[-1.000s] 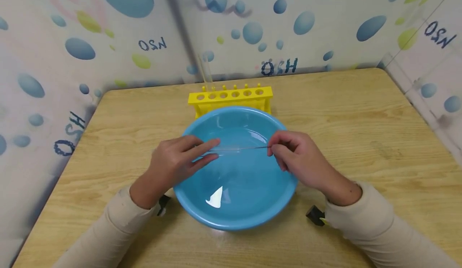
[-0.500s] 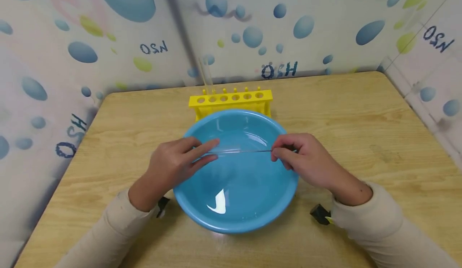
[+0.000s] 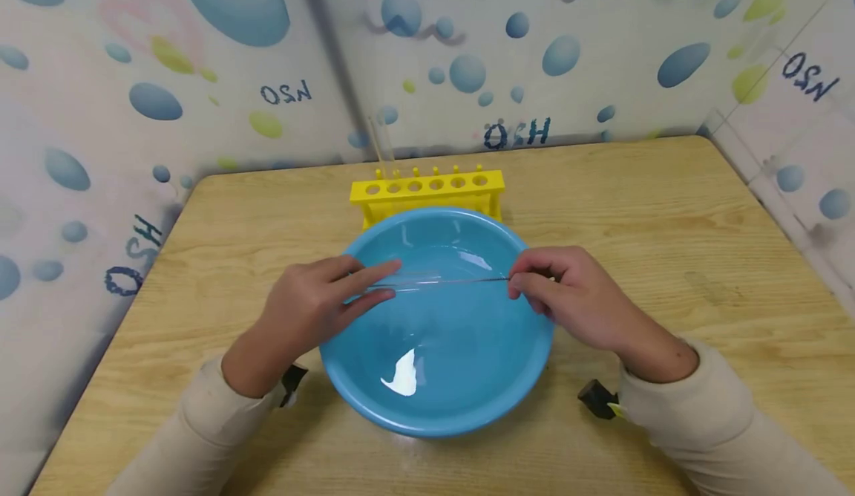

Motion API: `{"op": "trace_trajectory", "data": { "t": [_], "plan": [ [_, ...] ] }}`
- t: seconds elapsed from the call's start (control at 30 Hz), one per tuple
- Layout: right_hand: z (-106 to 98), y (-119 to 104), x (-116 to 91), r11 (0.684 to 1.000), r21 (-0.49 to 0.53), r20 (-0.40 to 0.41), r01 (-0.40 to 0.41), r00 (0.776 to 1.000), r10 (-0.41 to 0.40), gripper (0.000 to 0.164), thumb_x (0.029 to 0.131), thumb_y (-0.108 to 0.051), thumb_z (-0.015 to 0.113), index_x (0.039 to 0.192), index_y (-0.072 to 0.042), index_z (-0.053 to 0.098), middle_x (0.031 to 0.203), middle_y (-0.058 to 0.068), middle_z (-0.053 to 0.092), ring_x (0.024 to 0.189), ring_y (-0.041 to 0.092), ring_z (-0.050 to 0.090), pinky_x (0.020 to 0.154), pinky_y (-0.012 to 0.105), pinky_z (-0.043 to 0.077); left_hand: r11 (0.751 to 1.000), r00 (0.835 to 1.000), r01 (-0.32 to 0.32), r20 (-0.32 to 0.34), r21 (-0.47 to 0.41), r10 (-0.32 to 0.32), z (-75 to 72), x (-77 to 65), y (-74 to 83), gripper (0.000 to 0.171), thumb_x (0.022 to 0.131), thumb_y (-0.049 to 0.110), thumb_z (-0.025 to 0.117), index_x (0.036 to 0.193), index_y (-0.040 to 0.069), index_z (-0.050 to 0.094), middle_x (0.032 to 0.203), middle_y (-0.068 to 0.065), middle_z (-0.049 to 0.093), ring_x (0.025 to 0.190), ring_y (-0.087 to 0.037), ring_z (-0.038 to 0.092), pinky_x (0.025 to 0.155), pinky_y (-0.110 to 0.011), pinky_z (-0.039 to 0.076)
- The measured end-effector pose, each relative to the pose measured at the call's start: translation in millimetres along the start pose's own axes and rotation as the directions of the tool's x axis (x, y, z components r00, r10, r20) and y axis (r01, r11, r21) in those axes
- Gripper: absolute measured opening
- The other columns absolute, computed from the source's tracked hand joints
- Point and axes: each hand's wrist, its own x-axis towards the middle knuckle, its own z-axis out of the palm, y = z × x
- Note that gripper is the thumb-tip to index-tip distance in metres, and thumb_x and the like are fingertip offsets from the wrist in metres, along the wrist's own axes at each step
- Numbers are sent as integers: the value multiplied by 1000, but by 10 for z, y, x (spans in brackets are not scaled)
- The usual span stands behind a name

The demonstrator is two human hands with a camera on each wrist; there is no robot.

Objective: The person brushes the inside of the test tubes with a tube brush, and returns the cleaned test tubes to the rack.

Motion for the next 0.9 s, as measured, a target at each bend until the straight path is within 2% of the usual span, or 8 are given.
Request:
{"op": "trace_trajectory", "data": {
  "t": [0.13,0.37,0.53,0.67,0.9],
  "plan": [
    [-29,9,3,1000,-8,-19,8,1000,-8,18,100,1,53,90,-4,68,65,3,53,58,19,51,47,30,44,1000,1000,22,16,-16,-22,-18,-12,-33,51,73,30,89,121,19,74,73,-1,61,54,-9,58,45,-18,38],
    [-107,38,-3,1000,-17,-66,-14,998,13,17,101,0,52,91,1,66,67,3,53,58,21,51,47,31,44,999,999,45,23,-26,-45,-56,-23,-83,51,74,29,89,121,19,74,72,-1,61,51,-9,50,45,-19,38],
    [-211,88,-18,1000,-12,-133,-17,991,15,21,101,0,50,90,-2,67,70,1,57,61,19,51,49,30,44,998,998,64,22,-25,-63,-66,-47,-137,52,73,27,90,121,19,74,71,-2,62,50,-10,51,45,-19,38],
    [-299,128,-29,1000,19,-171,23,985,-20,26,101,4,48,86,-6,68,70,1,57,61,19,50,49,31,43,996,996,85,26,-32,-84,-72,-67,-177,53,71,26,91,121,18,74,70,-2,63,51,-10,53,44,-19,37],
    [-408,175,-11,990,116,-201,81,978,-57,29,99,8,48,84,-4,69,70,0,59,59,18,48,47,32,39,995,995,93,37,-21,-92,-89,-59,-215,55,71,27,91,123,19,73,73,-3,66,52,-11,56,46,-20,43]
  ]
}}
